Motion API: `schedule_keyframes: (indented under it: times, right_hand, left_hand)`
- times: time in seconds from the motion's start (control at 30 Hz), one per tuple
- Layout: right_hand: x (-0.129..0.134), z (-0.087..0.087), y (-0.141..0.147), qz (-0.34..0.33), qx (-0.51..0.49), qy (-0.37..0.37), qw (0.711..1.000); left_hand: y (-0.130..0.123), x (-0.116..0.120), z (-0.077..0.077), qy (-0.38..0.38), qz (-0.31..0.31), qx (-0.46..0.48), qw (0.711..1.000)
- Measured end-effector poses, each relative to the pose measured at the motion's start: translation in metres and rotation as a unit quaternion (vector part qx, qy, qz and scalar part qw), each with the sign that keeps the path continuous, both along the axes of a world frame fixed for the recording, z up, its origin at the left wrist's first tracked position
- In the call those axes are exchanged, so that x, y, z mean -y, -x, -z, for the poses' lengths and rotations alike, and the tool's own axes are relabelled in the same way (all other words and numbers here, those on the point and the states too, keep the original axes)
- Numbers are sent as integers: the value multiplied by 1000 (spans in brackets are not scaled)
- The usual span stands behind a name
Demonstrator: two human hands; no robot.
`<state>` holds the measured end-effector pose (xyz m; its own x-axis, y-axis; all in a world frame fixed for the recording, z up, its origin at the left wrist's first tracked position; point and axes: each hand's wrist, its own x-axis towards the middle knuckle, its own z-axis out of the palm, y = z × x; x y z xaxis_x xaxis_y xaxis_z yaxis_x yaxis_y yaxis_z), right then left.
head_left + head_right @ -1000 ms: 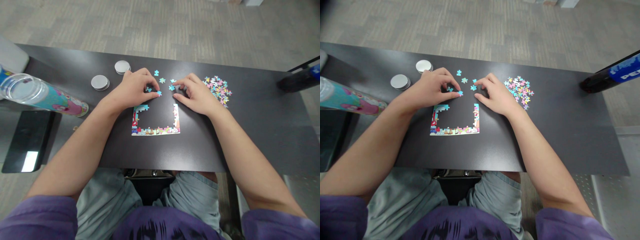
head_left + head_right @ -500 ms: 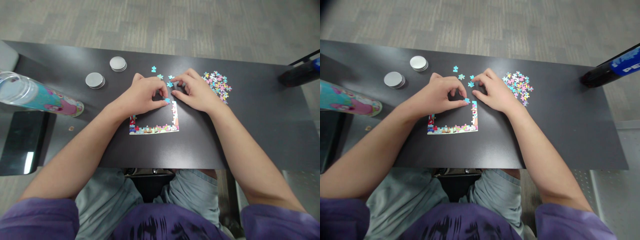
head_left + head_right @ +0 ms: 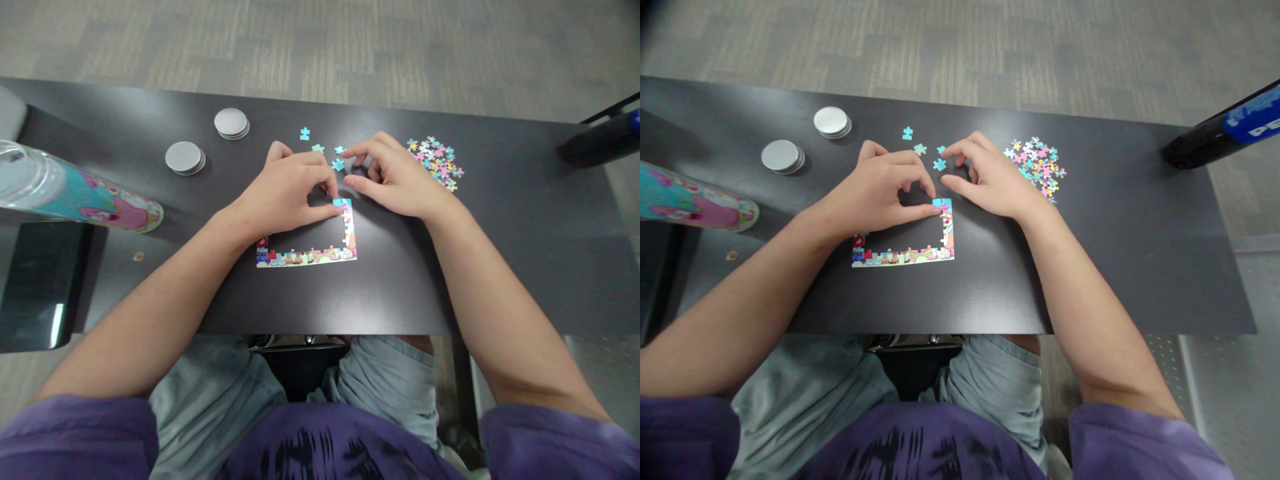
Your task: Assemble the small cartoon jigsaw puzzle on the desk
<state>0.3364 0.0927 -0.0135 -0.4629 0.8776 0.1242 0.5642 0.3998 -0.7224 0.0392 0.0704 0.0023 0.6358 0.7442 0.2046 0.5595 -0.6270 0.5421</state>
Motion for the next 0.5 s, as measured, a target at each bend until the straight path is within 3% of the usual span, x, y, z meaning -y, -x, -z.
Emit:
schedule_keyframes:
  times: [0.27, 0.5]
  right_hand:
    - [2, -2, -1, -42, -6, 11, 999]
    - [4, -4, 0, -38, -14, 15, 999]
  left_hand:
    - [0, -1, -1, -6, -22, -1, 1000]
    - [34, -26, -16, -19, -157, -37, 987]
